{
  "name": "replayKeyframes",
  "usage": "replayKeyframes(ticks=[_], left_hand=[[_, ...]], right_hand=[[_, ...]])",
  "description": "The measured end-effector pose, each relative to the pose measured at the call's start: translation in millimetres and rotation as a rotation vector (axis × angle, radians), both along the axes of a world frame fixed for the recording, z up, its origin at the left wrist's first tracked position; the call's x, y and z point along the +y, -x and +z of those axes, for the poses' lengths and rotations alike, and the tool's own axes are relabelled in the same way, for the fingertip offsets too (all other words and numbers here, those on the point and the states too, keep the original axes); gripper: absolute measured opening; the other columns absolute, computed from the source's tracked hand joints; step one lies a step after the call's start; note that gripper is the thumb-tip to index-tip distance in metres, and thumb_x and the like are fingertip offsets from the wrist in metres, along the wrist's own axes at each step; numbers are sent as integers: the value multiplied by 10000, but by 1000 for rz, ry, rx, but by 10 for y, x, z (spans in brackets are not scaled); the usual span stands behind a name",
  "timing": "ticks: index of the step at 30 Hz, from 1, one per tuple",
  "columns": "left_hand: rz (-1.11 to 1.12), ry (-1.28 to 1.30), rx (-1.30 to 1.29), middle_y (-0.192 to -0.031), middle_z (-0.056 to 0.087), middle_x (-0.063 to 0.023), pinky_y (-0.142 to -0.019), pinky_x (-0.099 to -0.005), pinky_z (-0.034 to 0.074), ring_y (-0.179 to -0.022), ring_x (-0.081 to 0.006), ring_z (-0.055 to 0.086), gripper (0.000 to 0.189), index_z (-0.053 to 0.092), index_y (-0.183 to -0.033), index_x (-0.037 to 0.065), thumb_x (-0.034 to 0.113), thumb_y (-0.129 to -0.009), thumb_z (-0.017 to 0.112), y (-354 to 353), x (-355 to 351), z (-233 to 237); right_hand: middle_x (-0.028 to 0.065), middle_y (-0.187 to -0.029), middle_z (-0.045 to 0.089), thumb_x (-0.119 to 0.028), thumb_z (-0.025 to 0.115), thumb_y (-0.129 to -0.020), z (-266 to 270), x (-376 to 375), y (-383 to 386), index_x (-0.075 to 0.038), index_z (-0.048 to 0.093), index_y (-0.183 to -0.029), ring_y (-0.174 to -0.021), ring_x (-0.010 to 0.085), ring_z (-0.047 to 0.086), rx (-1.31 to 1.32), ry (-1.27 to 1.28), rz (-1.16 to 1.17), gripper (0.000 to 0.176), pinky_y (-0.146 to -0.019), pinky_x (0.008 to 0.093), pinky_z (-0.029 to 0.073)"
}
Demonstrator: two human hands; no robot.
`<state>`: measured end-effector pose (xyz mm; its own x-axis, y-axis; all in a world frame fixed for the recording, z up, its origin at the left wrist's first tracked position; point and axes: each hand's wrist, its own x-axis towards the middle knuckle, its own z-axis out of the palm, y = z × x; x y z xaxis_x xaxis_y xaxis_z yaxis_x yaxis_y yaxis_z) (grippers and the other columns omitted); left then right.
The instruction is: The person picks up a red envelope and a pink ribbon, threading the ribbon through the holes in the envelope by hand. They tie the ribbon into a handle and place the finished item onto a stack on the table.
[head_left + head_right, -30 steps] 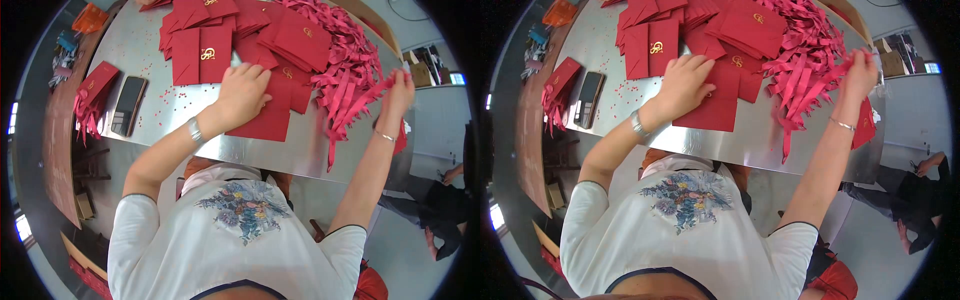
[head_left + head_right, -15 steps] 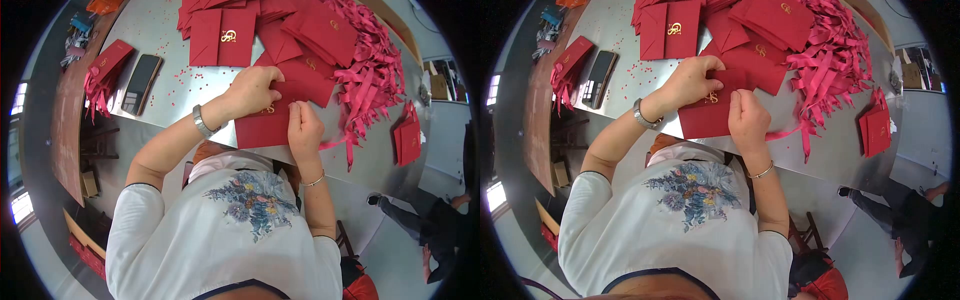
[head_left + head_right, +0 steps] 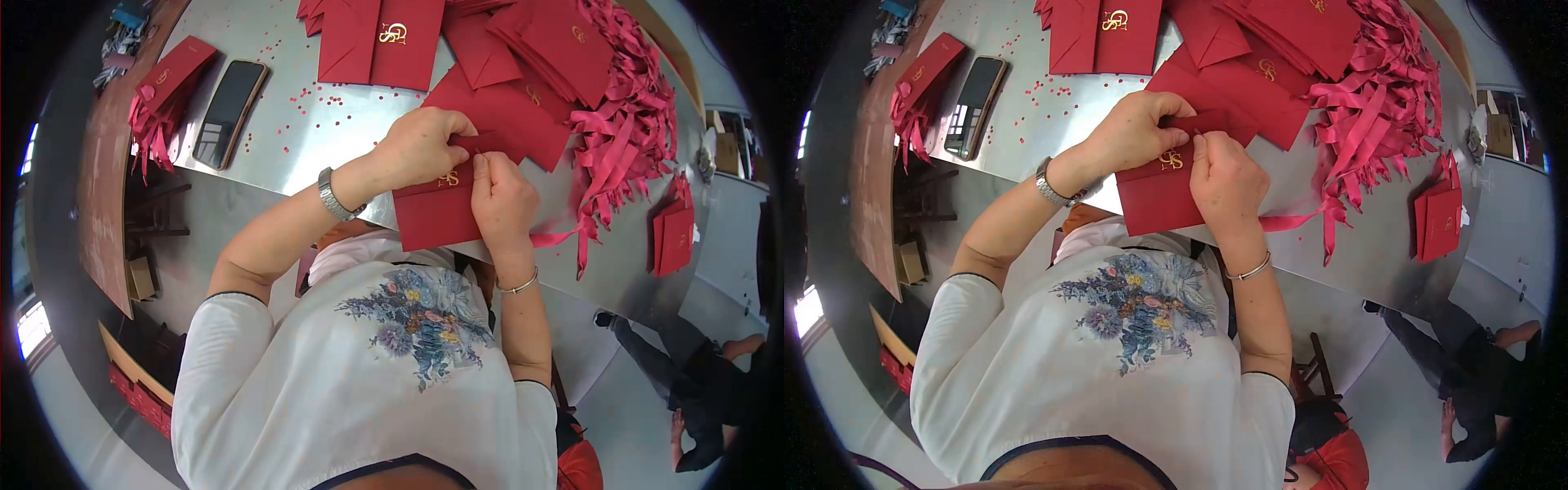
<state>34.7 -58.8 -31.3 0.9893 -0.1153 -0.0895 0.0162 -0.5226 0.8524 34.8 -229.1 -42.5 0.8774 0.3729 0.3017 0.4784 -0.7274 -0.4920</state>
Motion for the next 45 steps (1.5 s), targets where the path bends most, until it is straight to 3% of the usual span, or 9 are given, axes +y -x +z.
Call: replayKeyframes(ticks=[9,14,17,24,28,30,34,37,45], left_hand=[[1,-63,-121,-877,684,-141,-755,-395,513,-841,-309,651,263,672,-1003,38,140,-763,648,72,-2,-56],[-17,-46,-123,-887,681,-130,-744,-408,508,-848,-311,646,239,674,-986,52,133,-764,637,94,-3,-66],[-82,-71,-178,-887,677,-134,-746,-413,507,-857,-321,640,238,673,-983,53,120,-761,622,101,-9,-100],[-126,34,-82,-918,680,-165,-795,-394,509,-884,-318,646,255,688,-981,30,86,-758,575,92,121,50],[-237,212,235,-937,697,-142,-810,-285,505,-882,-191,658,214,682,-1010,-5,33,-832,569,18,266,148],[-360,154,117,-920,691,-166,-797,-319,511,-847,-265,663,221,688,-988,-6,52,-815,562,24,273,75],[-466,60,128,-923,694,-143,-784,-302,511,-874,-217,658,165,673,-975,-17,51,-847,595,31,233,127],[-461,-98,-16,-862,677,-160,-749,-347,516,-834,-291,650,117,649,-911,-21,44,-835,589,88,175,105],[-109,-516,-230,-788,620,-206,-689,-438,483,-782,-385,608,82,599,-823,-1,73,-788,594,80,470,-56]], right_hand=[[155,-691,626,-246,567,-874,165,99,-106,-64,599,-727,-640,367,617,154,189,-22,237,-566,470,469],[174,-704,639,-230,551,-845,346,71,-266,-63,640,-763,-665,378,632,247,370,165,206,-602,477,502],[171,-706,644,-216,541,-847,369,143,-158,-62,639,-767,-668,375,637,117,536,177,200,-604,486,502],[150,-710,645,-253,572,-875,275,39,-100,-59,608,-760,-662,349,640,170,357,183,229,-573,463,492],[106,-658,599,-225,639,-853,213,-3,170,-78,535,-747,-607,312,609,0,126,226,210,-532,419,471],[98,-656,594,-220,651,-847,191,-4,214,-81,537,-744,-615,298,611,-27,134,217,207,-518,400,467],[106,-661,596,-230,654,-844,197,-33,237,-72,530,-732,-615,302,610,14,144,223,230,-519,401,467],[122,-678,605,-248,668,-830,164,-61,230,-57,542,-736,-630,315,616,104,121,243,247,-534,412,474],[138,-731,632,-305,694,-798,144,-61,247,-41,584,-759,-666,333,628,207,123,184,289,-575,434,481]])
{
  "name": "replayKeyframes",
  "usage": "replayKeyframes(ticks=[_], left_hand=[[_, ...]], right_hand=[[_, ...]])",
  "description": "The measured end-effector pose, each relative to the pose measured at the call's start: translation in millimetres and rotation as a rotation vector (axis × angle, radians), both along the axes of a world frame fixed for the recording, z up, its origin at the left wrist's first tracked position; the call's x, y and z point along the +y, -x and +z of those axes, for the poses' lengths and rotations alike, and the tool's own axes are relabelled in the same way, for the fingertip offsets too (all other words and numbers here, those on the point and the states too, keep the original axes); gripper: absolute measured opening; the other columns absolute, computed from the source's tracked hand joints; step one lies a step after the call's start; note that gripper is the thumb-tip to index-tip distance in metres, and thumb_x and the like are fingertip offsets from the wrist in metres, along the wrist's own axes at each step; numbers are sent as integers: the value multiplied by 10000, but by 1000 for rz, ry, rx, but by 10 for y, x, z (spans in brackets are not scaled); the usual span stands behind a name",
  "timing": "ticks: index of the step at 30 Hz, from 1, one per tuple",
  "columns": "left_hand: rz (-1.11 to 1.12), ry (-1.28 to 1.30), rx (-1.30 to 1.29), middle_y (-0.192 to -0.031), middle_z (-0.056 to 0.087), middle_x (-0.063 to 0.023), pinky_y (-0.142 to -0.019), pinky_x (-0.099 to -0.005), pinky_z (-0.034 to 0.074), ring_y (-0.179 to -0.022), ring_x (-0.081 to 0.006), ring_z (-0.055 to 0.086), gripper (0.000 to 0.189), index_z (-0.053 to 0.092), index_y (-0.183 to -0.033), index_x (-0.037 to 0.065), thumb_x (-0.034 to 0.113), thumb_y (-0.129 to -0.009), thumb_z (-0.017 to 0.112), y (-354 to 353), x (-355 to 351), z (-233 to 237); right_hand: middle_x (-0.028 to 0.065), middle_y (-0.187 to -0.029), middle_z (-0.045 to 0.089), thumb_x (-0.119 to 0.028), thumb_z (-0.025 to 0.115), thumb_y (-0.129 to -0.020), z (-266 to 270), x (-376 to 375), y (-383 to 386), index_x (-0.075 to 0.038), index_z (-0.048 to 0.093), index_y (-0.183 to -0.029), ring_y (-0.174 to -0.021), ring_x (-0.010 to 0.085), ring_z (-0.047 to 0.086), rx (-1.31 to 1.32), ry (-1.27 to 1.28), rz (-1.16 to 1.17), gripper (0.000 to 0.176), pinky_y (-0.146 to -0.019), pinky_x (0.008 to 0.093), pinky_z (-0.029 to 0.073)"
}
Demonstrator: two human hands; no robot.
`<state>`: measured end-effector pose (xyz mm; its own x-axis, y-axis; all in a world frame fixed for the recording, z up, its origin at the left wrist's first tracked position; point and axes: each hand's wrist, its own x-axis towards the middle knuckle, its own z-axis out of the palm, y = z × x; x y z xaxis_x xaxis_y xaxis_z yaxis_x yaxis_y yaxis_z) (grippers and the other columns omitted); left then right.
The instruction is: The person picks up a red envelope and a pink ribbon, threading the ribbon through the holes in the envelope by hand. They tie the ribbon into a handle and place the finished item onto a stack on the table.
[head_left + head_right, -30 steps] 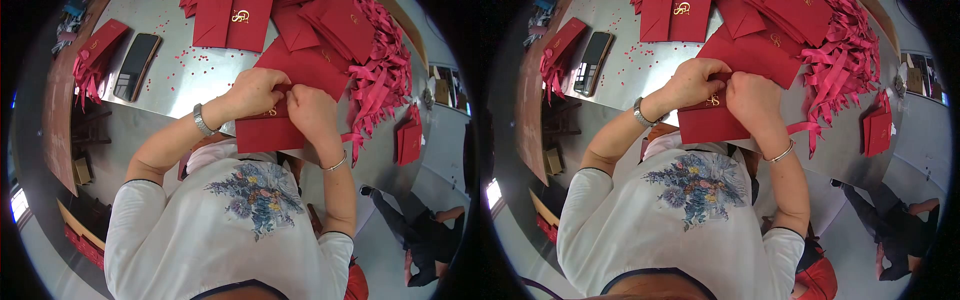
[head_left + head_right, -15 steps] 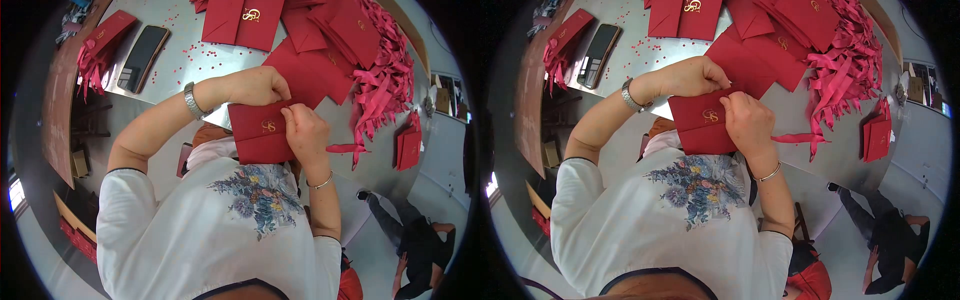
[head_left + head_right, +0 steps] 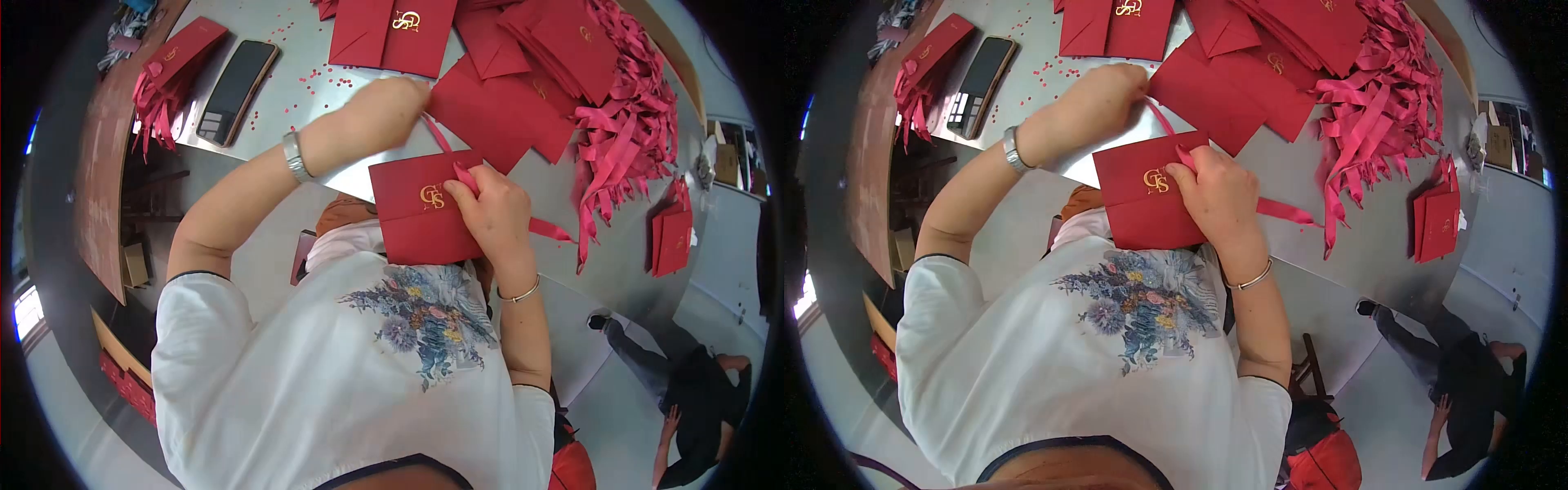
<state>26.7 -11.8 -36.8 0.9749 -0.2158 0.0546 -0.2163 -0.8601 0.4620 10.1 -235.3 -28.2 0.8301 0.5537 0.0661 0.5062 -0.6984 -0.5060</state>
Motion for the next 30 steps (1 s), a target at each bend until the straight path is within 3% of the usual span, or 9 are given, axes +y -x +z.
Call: replayKeyframes(ticks=[5,7,10,15,16,19,23,26,30], left_hand=[[67,52,38,-836,628,-198,-688,-440,482,-775,-387,606,113,612,-896,6,90,-828,580,202,111,7],[188,127,-144,-873,645,-185,-674,-441,513,-773,-363,635,130,633,-906,33,130,-855,562,389,28,94],[11,144,135,-884,628,-128,-738,-412,502,-856,-313,620,149,644,-933,58,170,-838,616,662,-8,156],[117,209,132,-875,619,-113,-734,-389,492,-851,-301,610,136,639,-883,56,154,-793,668,727,-42,132],[150,282,153,-866,617,-113,-724,-383,491,-834,-297,609,132,636,-875,51,142,-786,673,729,-38,121],[202,432,206,-846,614,-116,-708,-375,488,-802,-291,609,122,629,-858,41,117,-775,678,725,-34,130],[221,485,253,-833,599,-95,-673,-309,499,-728,-192,601,122,613,-878,-3,19,-776,675,698,-63,135],[176,448,219,-825,598,-95,-675,-308,501,-724,-185,600,120,616,-879,-10,14,-777,673,662,-105,113],[147,453,272,-850,634,-142,-725,-368,501,-784,-286,625,154,641,-875,-10,83,-756,676,597,-92,134]], right_hand=[[136,-734,633,-297,695,-793,43,-8,-18,-46,585,-757,-678,330,630,55,8,10,276,-578,433,479],[135,-731,633,-291,694,-792,54,-12,-13,-47,586,-759,-681,330,631,58,8,10,268,-579,433,478],[135,-719,627,-281,698,-783,75,-44,2,-48,585,-769,-686,336,628,38,0,30,259,-588,441,475],[174,-792,645,-287,704,-764,389,-290,49,-52,638,-936,-727,360,630,178,20,-25,298,-627,442,488],[169,-772,647,-223,715,-752,374,-453,64,-52,638,-1042,-687,296,649,245,6,-64,345,-622,380,496],[30,-717,611,-26,710,-709,530,-955,166,-21,611,-1113,-638,93,559,565,-215,-230,416,-562,247,439],[77,-785,598,25,699,-662,835,-1492,397,30,585,-1099,-631,110,532,660,-731,-282,451,-521,239,379],[157,-899,615,-66,769,-622,651,-1696,432,59,554,-1135,-626,196,563,502,-1110,91,570,-540,268,429],[206,-951,634,-175,770,-726,841,-1368,588,66,601,-1089,-707,239,627,436,-1090,-13,467,-602,292,510]])
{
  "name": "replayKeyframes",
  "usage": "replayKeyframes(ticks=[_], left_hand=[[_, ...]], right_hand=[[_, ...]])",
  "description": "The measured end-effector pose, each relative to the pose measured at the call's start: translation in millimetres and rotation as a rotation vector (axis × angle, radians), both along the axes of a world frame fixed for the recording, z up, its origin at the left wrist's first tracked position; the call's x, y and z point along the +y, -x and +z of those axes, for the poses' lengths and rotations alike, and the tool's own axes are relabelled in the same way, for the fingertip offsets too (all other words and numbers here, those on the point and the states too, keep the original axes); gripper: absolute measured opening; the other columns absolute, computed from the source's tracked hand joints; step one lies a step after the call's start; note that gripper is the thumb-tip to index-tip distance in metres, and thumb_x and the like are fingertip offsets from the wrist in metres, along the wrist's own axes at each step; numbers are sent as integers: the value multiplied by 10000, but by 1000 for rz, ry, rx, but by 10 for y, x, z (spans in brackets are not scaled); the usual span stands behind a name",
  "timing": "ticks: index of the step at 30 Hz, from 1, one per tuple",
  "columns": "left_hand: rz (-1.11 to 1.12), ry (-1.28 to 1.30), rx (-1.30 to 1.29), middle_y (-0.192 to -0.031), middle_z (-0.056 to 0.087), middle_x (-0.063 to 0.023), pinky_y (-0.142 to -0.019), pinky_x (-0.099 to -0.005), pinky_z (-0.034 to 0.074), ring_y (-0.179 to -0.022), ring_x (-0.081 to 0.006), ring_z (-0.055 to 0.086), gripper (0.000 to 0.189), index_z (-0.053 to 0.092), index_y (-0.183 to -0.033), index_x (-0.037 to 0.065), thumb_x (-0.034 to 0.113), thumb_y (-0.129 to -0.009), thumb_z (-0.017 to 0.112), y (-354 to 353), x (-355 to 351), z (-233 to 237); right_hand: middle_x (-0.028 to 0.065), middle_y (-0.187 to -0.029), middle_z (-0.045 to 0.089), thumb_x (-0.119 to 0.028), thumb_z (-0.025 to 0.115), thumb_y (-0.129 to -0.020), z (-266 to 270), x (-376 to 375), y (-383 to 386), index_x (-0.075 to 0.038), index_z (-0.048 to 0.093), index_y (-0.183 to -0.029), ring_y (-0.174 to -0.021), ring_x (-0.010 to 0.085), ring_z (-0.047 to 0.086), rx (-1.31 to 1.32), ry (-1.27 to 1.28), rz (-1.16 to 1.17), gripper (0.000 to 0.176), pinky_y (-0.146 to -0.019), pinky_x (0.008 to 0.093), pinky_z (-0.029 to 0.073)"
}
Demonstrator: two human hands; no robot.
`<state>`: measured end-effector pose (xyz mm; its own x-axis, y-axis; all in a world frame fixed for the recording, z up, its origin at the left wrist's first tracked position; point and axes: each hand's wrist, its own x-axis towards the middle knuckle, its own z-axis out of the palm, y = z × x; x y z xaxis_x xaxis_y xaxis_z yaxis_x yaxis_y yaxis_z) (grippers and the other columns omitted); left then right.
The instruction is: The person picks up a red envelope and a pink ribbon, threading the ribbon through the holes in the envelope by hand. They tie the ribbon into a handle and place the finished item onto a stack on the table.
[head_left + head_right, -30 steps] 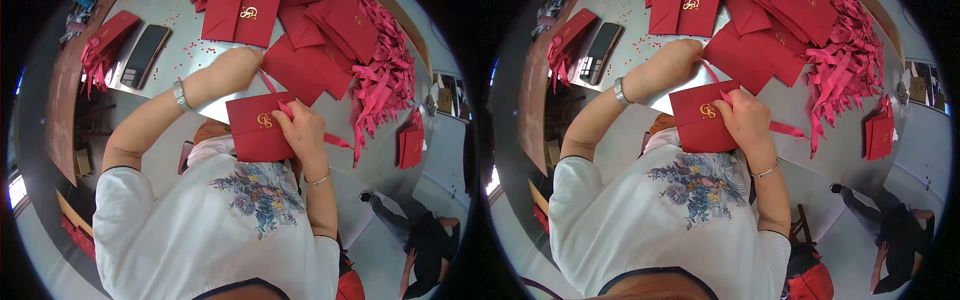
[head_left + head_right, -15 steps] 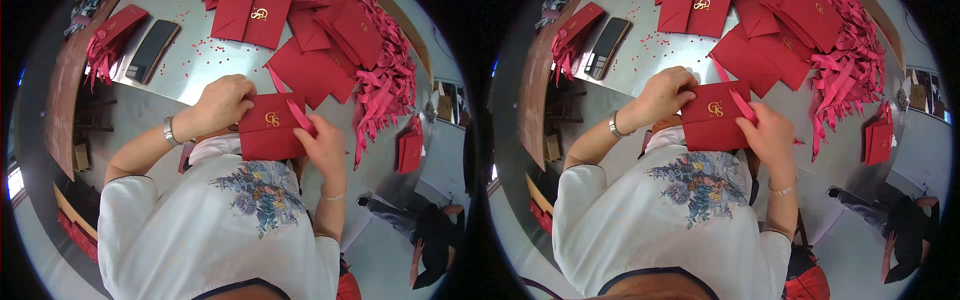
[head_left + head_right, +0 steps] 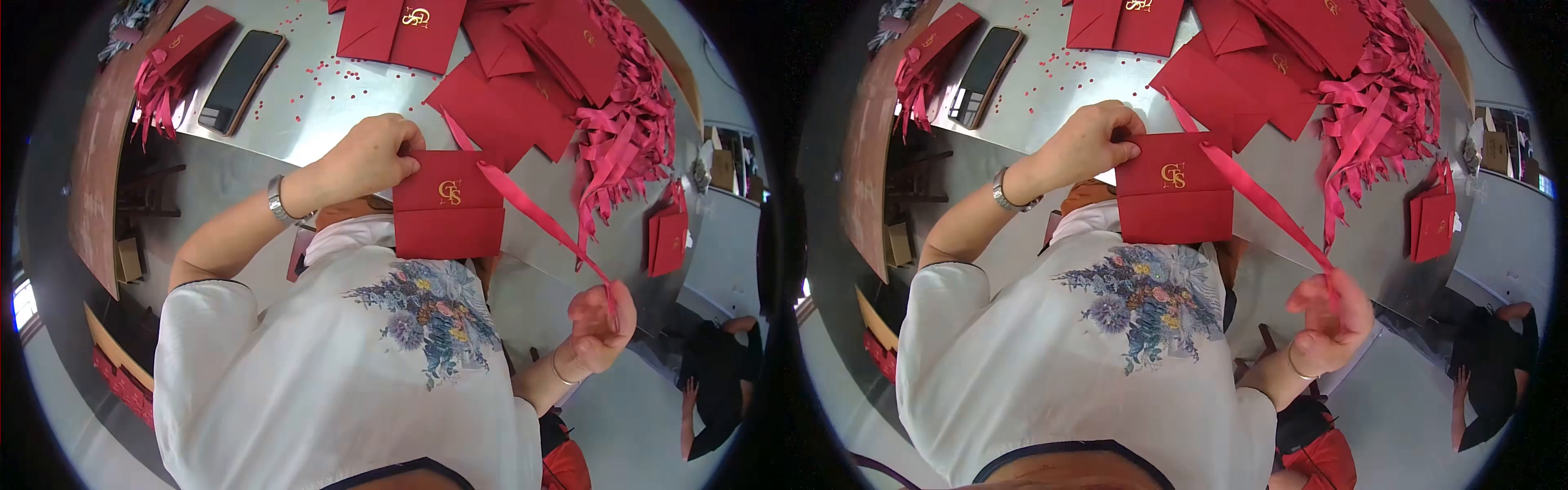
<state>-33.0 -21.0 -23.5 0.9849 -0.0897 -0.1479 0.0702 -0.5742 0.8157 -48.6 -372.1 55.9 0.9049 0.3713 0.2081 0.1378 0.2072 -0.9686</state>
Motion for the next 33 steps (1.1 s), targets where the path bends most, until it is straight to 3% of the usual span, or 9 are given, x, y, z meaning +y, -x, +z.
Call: replayKeyframes(ticks=[3,5,7,9,11,13,16,25,33], left_hand=[[-9,45,57,-850,652,-147,-724,-354,512,-783,-274,639,161,653,-884,-14,71,-749,676,-35,40,21],[-35,54,108,-828,667,-150,-713,-340,518,-767,-259,649,156,661,-875,-13,67,-742,682,-54,65,23],[-21,52,127,-817,670,-149,-710,-337,518,-760,-254,650,156,664,-873,-12,68,-742,686,-55,70,41],[-10,55,147,-805,672,-147,-707,-335,519,-752,-249,651,155,666,-872,-10,69,-741,690,-53,82,49],[-46,41,139,-810,674,-142,-708,-335,520,-759,-244,654,157,669,-880,-8,66,-743,692,-58,98,54],[-48,53,210,-838,658,-122,-711,-328,513,-766,-228,639,165,660,-889,-6,54,-742,702,-78,106,118],[-72,58,243,-871,633,-101,-725,-323,500,-790,-219,619,164,648,-887,-1,44,-741,708,-61,115,81],[-112,60,55,-901,593,-95,-770,-331,481,-861,-254,591,106,629,-870,2,30,-771,654,31,101,-64],[-99,69,-29,-904,593,-97,-769,-336,480,-864,-259,588,109,624,-873,0,19,-769,649,72,119,-111]], right_hand=[[203,-958,630,-203,717,-807,30,182,27,65,614,-1059,-810,244,639,-18,-124,85,382,-628,289,527],[189,-968,631,-172,712,-798,5,280,18,35,654,-985,-886,241,621,74,-179,113,285,-666,312,511],[188,-983,633,-130,731,-735,21,608,-43,3,681,-921,-896,256,610,-422,390,-162,234,-711,352,492],[196,-1019,630,-97,736,-676,33,945,-106,-14,695,-873,-910,284,603,-556,534,-148,218,-775,378,475],[177,-992,649,-49,706,-727,-87,1161,-147,-3,694,-899,-872,276,628,-502,529,43,178,-764,348,491],[147,-916,671,-27,673,-787,-316,1350,-143,4,680,-947,-796,244,649,-270,547,124,163,-725,312,505],[138,-821,674,-66,662,-831,-693,1588,-139,10,645,-990,-722,233,658,35,688,15,176,-667,315,514],[156,-784,652,-107,640,-851,-897,1709,-190,-5,628,-878,-699,278,652,-242,767,2,106,-617,346,501],[152,-708,639,-108,642,-835,-843,1779,-231,-13,628,-840,-636,292,638,-75,832,39,97,-574,363,484]])
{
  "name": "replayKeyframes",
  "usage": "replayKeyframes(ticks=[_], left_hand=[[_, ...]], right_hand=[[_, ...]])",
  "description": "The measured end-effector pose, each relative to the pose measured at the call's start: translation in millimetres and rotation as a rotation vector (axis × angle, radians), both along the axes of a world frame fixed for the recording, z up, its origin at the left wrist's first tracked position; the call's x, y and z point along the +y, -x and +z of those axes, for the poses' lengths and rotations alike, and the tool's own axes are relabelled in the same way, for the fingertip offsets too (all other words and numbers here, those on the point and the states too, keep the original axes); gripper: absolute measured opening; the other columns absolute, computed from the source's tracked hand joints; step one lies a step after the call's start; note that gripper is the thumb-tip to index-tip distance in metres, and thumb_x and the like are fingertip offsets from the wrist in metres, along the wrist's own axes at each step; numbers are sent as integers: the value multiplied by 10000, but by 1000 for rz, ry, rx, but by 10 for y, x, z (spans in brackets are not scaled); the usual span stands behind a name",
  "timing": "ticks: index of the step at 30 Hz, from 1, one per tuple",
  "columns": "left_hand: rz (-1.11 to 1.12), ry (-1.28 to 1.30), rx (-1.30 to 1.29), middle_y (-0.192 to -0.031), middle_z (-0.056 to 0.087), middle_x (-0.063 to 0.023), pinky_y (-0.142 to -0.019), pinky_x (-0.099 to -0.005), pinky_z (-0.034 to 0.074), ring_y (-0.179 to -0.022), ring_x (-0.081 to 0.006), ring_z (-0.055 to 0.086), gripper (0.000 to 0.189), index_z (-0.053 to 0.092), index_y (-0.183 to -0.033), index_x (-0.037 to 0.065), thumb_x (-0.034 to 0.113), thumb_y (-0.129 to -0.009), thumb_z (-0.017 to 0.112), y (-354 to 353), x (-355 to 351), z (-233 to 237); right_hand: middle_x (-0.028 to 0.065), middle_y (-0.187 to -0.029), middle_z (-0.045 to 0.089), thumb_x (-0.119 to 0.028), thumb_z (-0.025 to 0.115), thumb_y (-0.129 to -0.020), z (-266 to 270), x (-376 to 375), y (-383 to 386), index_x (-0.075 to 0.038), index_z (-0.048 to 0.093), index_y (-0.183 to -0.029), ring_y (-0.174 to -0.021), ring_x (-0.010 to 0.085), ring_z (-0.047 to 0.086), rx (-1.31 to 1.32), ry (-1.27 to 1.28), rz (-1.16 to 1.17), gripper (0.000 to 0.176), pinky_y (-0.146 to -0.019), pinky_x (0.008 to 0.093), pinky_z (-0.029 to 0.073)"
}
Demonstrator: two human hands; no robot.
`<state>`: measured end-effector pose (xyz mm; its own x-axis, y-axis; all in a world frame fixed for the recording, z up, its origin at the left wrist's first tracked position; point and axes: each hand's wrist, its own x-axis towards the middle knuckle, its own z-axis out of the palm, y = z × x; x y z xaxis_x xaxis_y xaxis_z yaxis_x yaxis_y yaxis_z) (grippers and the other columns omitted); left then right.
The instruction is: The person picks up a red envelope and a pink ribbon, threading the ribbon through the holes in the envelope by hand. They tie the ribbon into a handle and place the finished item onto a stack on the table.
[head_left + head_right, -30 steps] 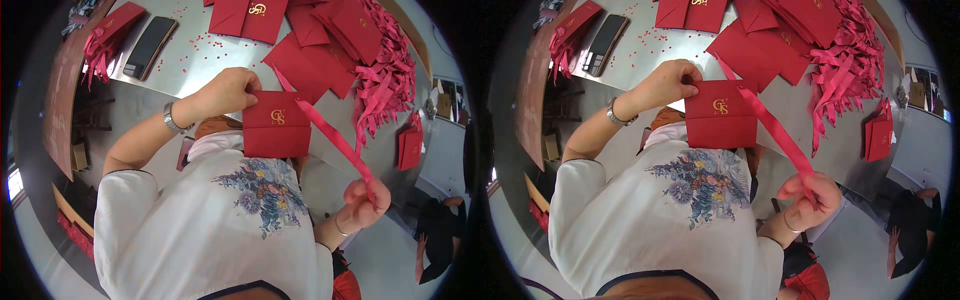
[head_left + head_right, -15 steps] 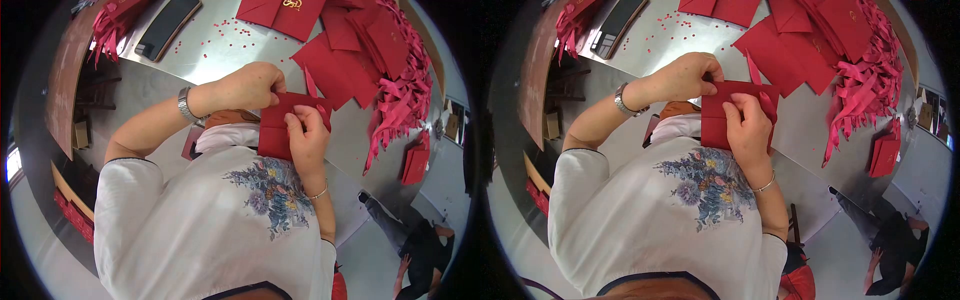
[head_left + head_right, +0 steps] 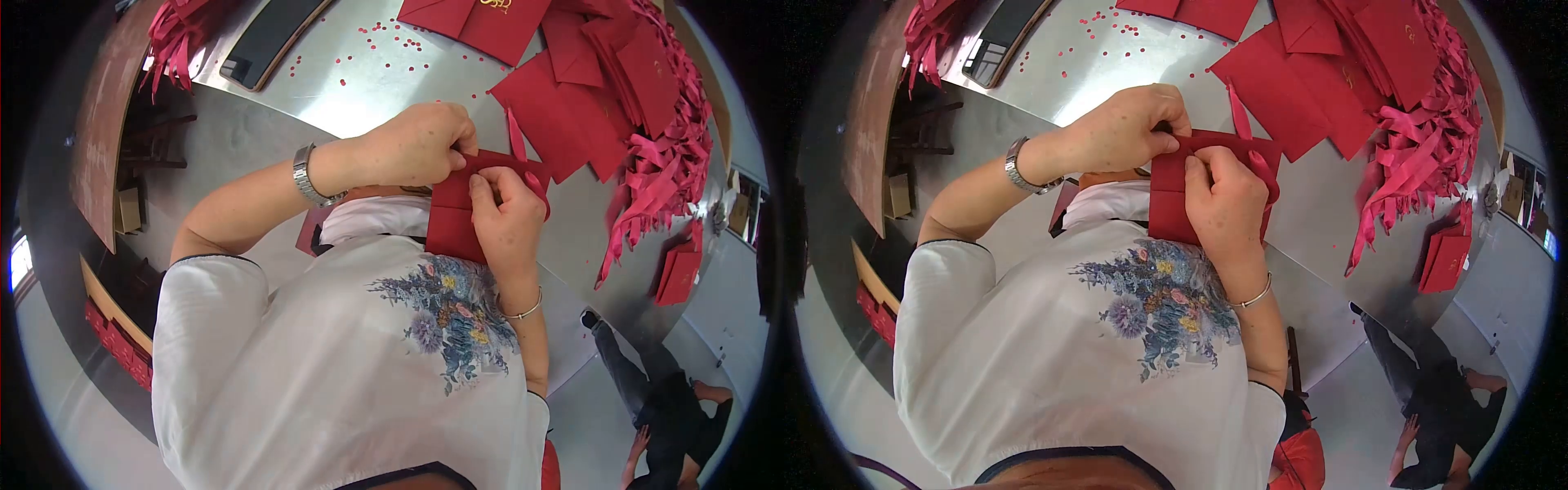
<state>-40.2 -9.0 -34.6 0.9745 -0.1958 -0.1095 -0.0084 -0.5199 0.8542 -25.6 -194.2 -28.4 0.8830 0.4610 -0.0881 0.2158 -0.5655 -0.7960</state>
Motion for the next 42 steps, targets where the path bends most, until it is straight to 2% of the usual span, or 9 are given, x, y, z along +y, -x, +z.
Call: replayKeyframes(ticks=[5,8,10,14,17,20,25,35,42], left_hand=[[16,8,-49,-904,589,-112,-764,-348,481,-859,-279,585,114,608,-868,-15,7,-763,643,40,3,-7],[16,-8,-148,-898,582,-120,-761,-361,484,-850,-297,577,115,604,-855,-15,-6,-746,638,58,-16,-46],[19,-63,-152,-891,578,-121,-757,-366,486,-843,-302,574,117,605,-850,-12,-10,-737,636,79,-72,-1],[77,-263,-335,-872,568,-125,-742,-370,494,-832,-308,568,123,611,-842,-5,-11,-722,632,156,-203,61],[39,-150,-201,-885,574,-130,-748,-368,492,-854,-307,571,121,614,-843,-3,5,-724,640,125,-118,-10],[76,-17,-116,-893,580,-129,-773,-370,484,-873,-310,570,127,616,-846,-2,24,-725,648,128,-33,-56],[2,-81,-107,-912,591,-123,-795,-378,473,-889,-309,573,131,617,-853,2,35,-731,654,85,2,-15],[9,9,-16,-912,587,-112,-787,-344,474,-880,-281,574,137,617,-880,-12,12,-750,655,97,53,-24],[11,44,20,-907,591,-113,-770,-347,478,-859,-276,583,137,616,-890,-14,11,-760,652,81,96,26]], right_hand=[[149,-686,630,-115,638,-835,-12,41,-38,-12,624,-832,-613,293,634,11,20,12,104,-563,372,477],[144,-656,620,-112,612,-831,57,114,-43,-11,593,-777,-601,287,640,-226,126,116,117,-540,374,491],[140,-635,610,-112,588,-821,65,153,-21,-32,545,-723,-587,283,641,-502,431,257,133,-506,387,500],[140,-633,609,-108,584,-808,172,208,-37,-61,517,-705,-570,282,637,-517,494,333,132,-476,397,499],[136,-640,610,-122,580,-823,161,187,-73,-46,513,-708,-594,293,640,-458,529,348,153,-512,400,503],[123,-658,625,-116,587,-835,139,132,-87,-12,540,-743,-620,305,641,-369,374,293,147,-564,384,509],[116,-749,663,-77,649,-835,57,-33,29,8,616,-873,-649,226,642,146,-100,-36,99,-614,326,498],[116,-785,675,-68,657,-831,-5,16,111,-2,625,-889,-681,205,657,-86,-74,33,94,-631,315,512],[121,-786,681,-59,676,-809,-32,102,110,-1,639,-878,-674,196,663,-6,-105,-59,97,-635,295,518]])
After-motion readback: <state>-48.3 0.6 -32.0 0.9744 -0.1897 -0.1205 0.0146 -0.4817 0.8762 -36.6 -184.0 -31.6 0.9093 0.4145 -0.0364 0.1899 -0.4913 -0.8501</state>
